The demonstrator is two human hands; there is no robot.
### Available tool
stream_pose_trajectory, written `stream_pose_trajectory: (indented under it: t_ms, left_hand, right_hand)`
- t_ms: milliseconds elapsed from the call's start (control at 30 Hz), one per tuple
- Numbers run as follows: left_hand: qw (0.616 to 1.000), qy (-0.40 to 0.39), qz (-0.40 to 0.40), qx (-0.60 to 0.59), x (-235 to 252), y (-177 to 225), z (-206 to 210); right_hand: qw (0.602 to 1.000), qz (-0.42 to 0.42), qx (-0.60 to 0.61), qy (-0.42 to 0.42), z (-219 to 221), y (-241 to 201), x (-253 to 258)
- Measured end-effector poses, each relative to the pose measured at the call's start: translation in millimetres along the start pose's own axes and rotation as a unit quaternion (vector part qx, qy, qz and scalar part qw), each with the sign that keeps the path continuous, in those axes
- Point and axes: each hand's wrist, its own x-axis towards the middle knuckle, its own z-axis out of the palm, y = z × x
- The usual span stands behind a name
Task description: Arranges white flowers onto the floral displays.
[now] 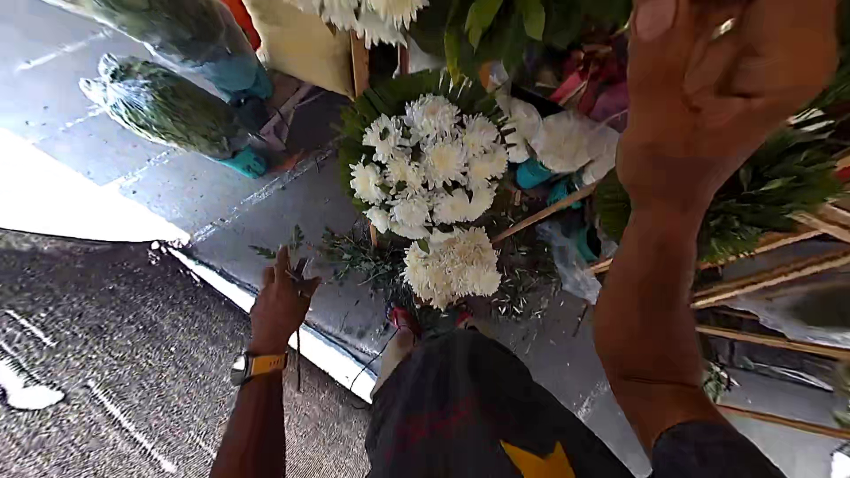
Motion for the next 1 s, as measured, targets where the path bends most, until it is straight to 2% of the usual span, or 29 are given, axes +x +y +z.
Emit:
stream_pose_trajectory:
  t_ms: [67,100,200,267,333,400,467,667,800,1000]
  left_hand:
    - [0.984,-0.114,-0.059,0.124,5.9,-25.3,34.7]
    - [0.966,-0.160,-0.082,0.183,3.9,-39.3,50.7]
    - [0.920,-0.269,-0.141,0.247,-17.9,-64.0,89.5]
    - [0.912,-0.309,-0.142,0.227,-46.2,-58.5,112.4]
    - [0.920,-0.323,-0.150,0.166,-83.2,-43.4,136.0]
    - [0.925,-0.316,-0.186,0.099,-123.3,-25.3,159.1]
    - [0.920,-0.305,-0.238,0.062,-168.0,-15.6,183.5]
    - [0.890,-0.307,-0.337,0.002,-275.8,-13.9,226.8]
    - [0.889,-0.259,-0.375,-0.053,-315.7,-12.5,236.4]
    - [0.891,-0.177,-0.398,-0.127,-338.5,9.8,253.2]
  right_hand:
    - [0.984,0.164,0.017,-0.061,-32.1,35.1,-96.9]
    - [0.961,0.268,0.010,-0.075,-46.7,47.9,-148.4]
    - [0.843,0.528,-0.038,-0.098,-76.5,62.6,-294.3]
    - [0.773,0.623,-0.042,-0.114,-79.5,64.4,-371.1]
    - [0.718,0.674,-0.037,-0.170,-70.5,60.6,-429.0]
    - [0.708,0.665,-0.033,-0.234,-47.0,58.1,-467.1]
    - [0.731,0.612,-0.057,-0.296,-14.7,56.0,-488.0]
    - [0.773,0.452,-0.105,-0.433,70.6,81.7,-501.8]
    - [0.799,0.374,-0.081,-0.464,72.0,81.1,-499.8]
    - [0.833,0.330,-0.029,-0.443,41.3,71.8,-483.8]
